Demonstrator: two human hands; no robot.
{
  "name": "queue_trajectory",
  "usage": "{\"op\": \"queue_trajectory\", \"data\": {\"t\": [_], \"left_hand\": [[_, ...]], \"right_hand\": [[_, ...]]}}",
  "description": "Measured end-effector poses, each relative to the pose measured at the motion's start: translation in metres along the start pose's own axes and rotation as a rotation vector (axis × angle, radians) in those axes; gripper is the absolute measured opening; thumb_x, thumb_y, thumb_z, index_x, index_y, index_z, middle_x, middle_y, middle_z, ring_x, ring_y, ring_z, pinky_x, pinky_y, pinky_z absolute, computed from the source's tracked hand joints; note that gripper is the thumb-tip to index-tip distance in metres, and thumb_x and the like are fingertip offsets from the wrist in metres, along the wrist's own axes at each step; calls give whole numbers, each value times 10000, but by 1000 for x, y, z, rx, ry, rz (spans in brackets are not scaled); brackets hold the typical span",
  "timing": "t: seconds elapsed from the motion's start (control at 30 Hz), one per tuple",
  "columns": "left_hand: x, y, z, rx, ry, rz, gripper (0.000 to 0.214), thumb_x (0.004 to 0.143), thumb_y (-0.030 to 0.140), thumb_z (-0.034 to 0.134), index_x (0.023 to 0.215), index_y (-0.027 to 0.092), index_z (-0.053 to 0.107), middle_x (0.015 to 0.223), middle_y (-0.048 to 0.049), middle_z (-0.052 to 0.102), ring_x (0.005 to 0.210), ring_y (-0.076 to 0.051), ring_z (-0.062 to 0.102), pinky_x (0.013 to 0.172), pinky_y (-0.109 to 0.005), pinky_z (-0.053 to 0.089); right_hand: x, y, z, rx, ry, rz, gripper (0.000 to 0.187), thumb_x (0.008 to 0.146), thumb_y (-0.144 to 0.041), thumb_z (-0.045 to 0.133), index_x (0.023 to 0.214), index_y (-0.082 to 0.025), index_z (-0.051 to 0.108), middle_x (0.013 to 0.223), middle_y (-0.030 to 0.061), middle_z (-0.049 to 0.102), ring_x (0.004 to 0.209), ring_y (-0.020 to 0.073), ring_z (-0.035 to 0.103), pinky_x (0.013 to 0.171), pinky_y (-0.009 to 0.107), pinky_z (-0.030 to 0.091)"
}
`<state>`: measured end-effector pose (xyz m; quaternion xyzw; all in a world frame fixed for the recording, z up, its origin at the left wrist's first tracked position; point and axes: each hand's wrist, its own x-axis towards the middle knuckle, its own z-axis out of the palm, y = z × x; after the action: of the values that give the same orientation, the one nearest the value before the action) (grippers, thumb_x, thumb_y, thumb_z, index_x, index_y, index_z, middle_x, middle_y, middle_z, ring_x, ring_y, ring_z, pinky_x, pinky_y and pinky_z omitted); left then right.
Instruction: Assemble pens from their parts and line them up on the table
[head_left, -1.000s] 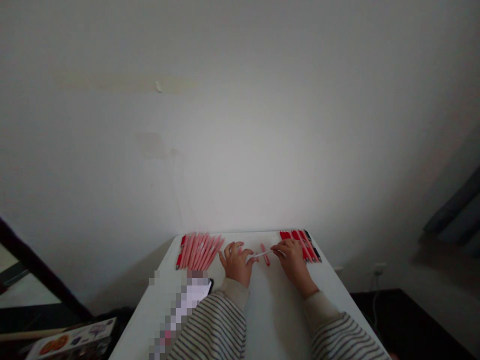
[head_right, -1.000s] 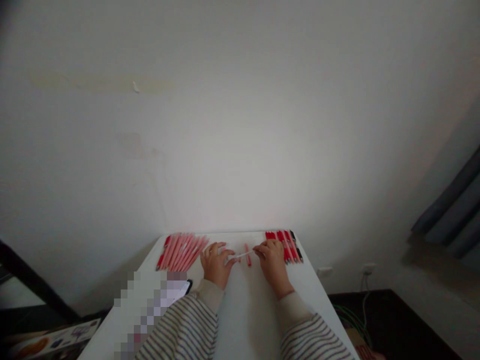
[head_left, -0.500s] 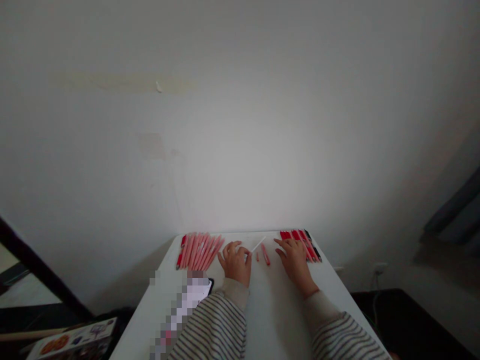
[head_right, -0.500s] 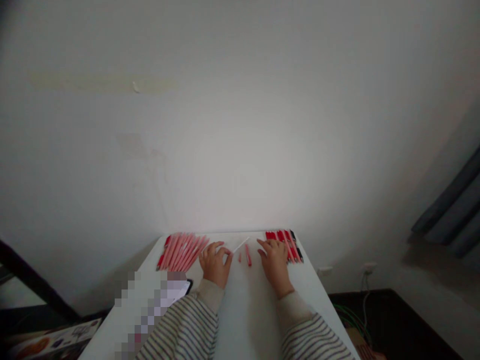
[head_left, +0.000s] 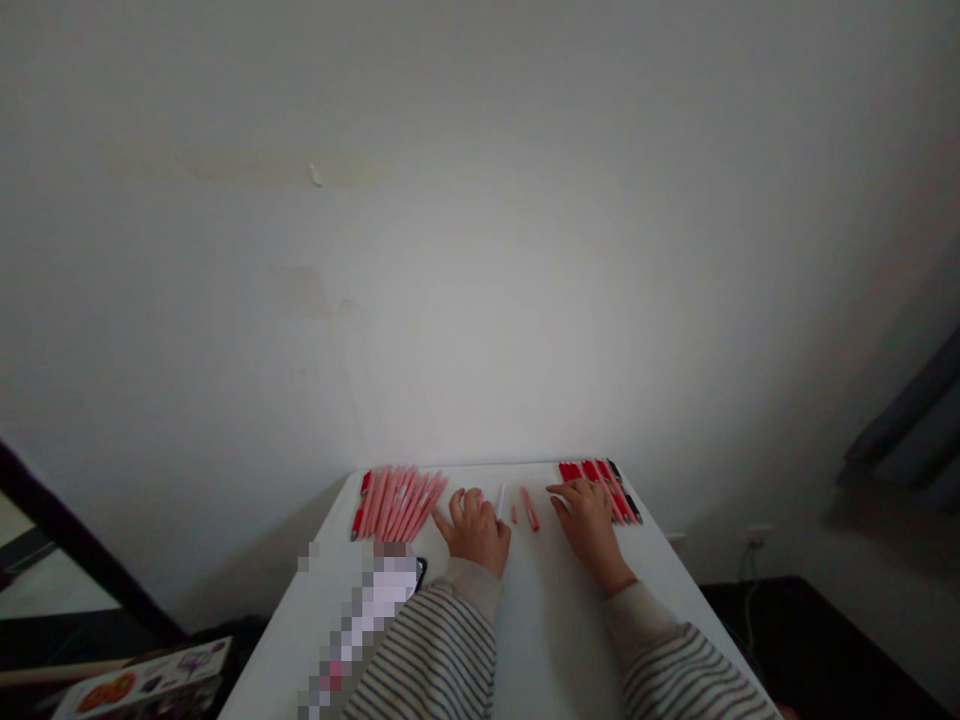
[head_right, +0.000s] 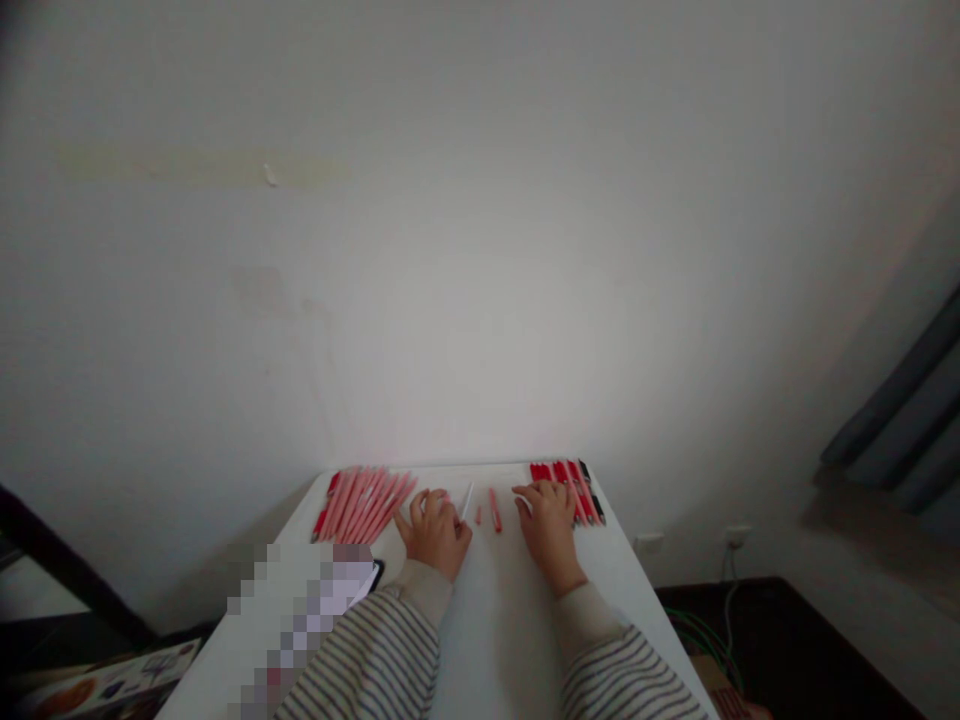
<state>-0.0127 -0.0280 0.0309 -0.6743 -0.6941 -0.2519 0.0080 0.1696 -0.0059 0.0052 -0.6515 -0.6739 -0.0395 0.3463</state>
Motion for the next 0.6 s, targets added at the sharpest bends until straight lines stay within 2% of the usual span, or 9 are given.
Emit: {"op": "queue_trajectory", "data": {"t": [0.43, 0.6], "left_hand": [[0, 3, -4, 36, -67, -24, 173, 755, 282, 548, 841, 230, 689, 1305, -53, 571, 1298, -282, 346, 1099, -634, 86], [2, 0, -6, 22, -130, -37, 180, 751, 315, 559, 851, 233, 684, 1322, -38, 560, 1305, -289, 338, 1091, -643, 86]], "right_hand": [[1, -1, -1, -39, -3, -16, 203, 866, -257, 568, 998, -303, 716, 1000, 49, 660, 1015, 237, 523, 977, 441, 317], [1, 1, 2, -28, 3, -30, 196, 867, -259, 569, 988, -294, 718, 984, 50, 660, 1002, 236, 522, 964, 423, 326]]}}
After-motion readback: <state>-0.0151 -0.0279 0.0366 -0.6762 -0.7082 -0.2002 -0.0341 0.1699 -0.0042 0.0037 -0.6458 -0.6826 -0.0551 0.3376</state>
